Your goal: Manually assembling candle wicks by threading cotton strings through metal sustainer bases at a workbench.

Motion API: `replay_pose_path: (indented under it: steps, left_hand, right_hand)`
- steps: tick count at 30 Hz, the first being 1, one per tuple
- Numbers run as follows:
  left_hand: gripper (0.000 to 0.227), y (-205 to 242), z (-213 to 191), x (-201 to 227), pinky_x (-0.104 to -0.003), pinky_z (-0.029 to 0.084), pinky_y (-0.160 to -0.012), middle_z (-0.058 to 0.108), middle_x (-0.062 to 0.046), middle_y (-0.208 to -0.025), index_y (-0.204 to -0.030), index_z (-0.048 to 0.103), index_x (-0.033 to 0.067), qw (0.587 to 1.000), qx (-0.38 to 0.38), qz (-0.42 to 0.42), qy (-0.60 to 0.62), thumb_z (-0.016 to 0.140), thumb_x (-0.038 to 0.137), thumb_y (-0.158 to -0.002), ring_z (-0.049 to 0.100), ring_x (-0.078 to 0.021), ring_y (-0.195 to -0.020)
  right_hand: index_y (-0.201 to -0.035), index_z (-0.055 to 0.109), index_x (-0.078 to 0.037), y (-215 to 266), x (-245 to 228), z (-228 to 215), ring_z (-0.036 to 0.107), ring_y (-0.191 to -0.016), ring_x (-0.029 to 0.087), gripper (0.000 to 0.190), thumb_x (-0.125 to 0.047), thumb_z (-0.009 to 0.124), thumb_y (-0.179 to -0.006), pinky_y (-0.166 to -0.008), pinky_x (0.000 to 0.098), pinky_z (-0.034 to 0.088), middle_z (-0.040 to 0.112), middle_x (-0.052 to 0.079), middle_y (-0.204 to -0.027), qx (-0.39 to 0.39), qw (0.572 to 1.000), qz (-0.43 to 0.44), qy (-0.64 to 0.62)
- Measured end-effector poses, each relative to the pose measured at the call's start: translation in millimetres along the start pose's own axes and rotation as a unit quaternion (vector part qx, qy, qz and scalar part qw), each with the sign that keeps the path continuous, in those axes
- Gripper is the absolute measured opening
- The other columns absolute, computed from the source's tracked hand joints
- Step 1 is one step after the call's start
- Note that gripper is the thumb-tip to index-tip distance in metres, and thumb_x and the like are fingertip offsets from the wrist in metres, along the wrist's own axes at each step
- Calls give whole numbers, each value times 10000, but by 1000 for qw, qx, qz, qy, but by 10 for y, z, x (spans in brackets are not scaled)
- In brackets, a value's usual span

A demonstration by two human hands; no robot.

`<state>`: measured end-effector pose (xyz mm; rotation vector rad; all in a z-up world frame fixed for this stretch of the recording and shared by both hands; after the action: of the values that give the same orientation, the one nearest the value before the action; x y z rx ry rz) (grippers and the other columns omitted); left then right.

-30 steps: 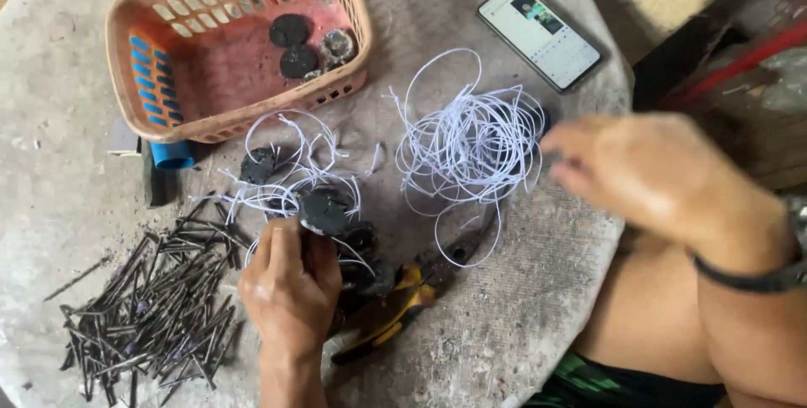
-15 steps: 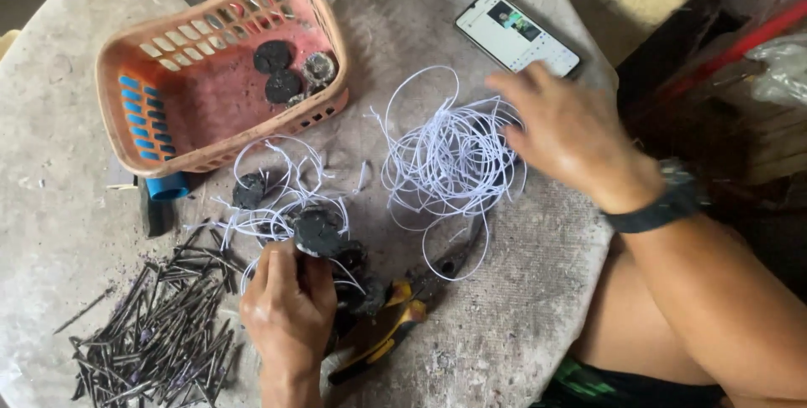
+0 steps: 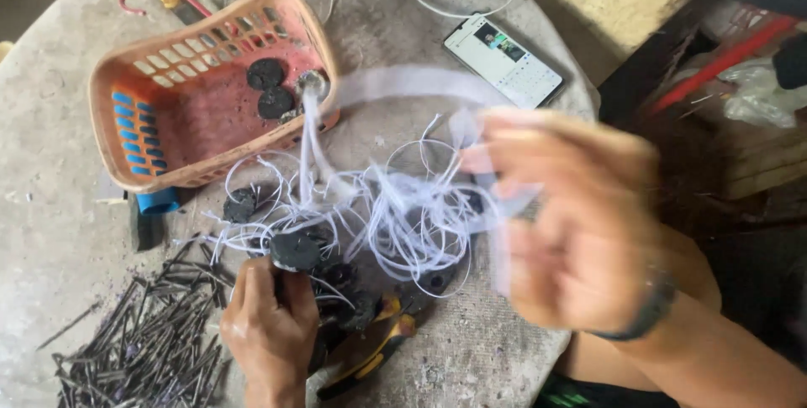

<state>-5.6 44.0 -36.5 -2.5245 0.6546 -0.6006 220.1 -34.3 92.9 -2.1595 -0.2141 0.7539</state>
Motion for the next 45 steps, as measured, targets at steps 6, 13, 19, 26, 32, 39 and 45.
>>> replay_pose_path:
  steps: [6, 13, 19, 26, 32, 39, 45]
  left_hand:
    - [218, -69, -44, 54, -349, 349, -405, 502, -74, -682, -748, 495, 63, 1000, -2, -12, 16, 472, 241, -873, 492, -269, -510]
    - [174, -55, -191, 145, -388, 381, -533, 493, -140, -747, -886, 494, -9, 997, 36, 11, 73, 476, 156, -835, 479, -324, -621]
    - [183, -74, -264, 256, -312, 387, -469, 499, -124, -728, -876, 459, -3, 982, 58, 42, 174, 432, 177, -858, 493, -225, -572]
    - [300, -109, -366, 394, -290, 446, -754, 565, -100, -894, -1024, 500, 3, 899, -34, -29, 436, 482, 189, -788, 565, -211, -803]
    - [501, -118, -304, 431, -260, 440, -812, 550, -35, -891, -1121, 472, 14, 766, -164, -88, 616, 511, 395, -798, 545, -130, -816]
    - [301, -93, -330, 454, -224, 427, -707, 569, -39, -892, -990, 553, 27, 700, -226, -116, 668, 513, 273, -820, 528, -105, -765]
    - [365, -49, -295, 466, -204, 415, -594, 531, -13, -742, -1092, 499, 33, 639, -274, -96, 712, 576, 247, -806, 500, -82, -649]
  right_hand:
    - [-1138, 409, 61, 21, 227, 68, 661, -859, 276, 285, -107, 367, -913, -762, 296, 571, 535, 227, -1101, -51, 976, 123, -174]
    - [-1128, 445, 65, 156, 293, 205, 607, -930, 306, 295, -40, 341, -873, -829, 311, 495, 552, 212, -1072, -47, 884, 269, -379]
    - [-1044, 452, 63, 234, 271, 224, 597, -749, 197, 204, -64, 392, -895, -654, 210, 488, 569, 190, -993, -48, 891, 274, -359]
    - [-978, 505, 0, 302, 47, 484, 538, -642, 162, 159, 36, 420, -849, -585, 225, 484, 540, 110, -809, -121, 624, 313, -705]
    - [-973, 455, 12, 476, -98, 722, 518, -581, 151, 145, -60, 467, -847, -542, 241, 458, 521, 105, -757, -206, 659, 361, -627]
    - [-1139, 395, -49, 559, -121, 732, 470, -785, 89, 446, -120, 568, -733, -642, 171, 439, 471, 43, -864, -248, 840, 317, -365]
    - [-1207, 338, -15, 537, -178, 706, 379, -803, 106, 656, -438, 511, -738, -733, 215, 357, 351, 39, -873, -233, 829, 295, -415]
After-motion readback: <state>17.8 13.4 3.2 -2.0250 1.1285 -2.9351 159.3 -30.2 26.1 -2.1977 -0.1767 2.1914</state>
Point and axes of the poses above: each hand's wrist, its own y-axis away from the middle knuckle, its own z-axis out of the palm, x = y × z, the point moved 3 cm from there along -y, towards the middle knuckle
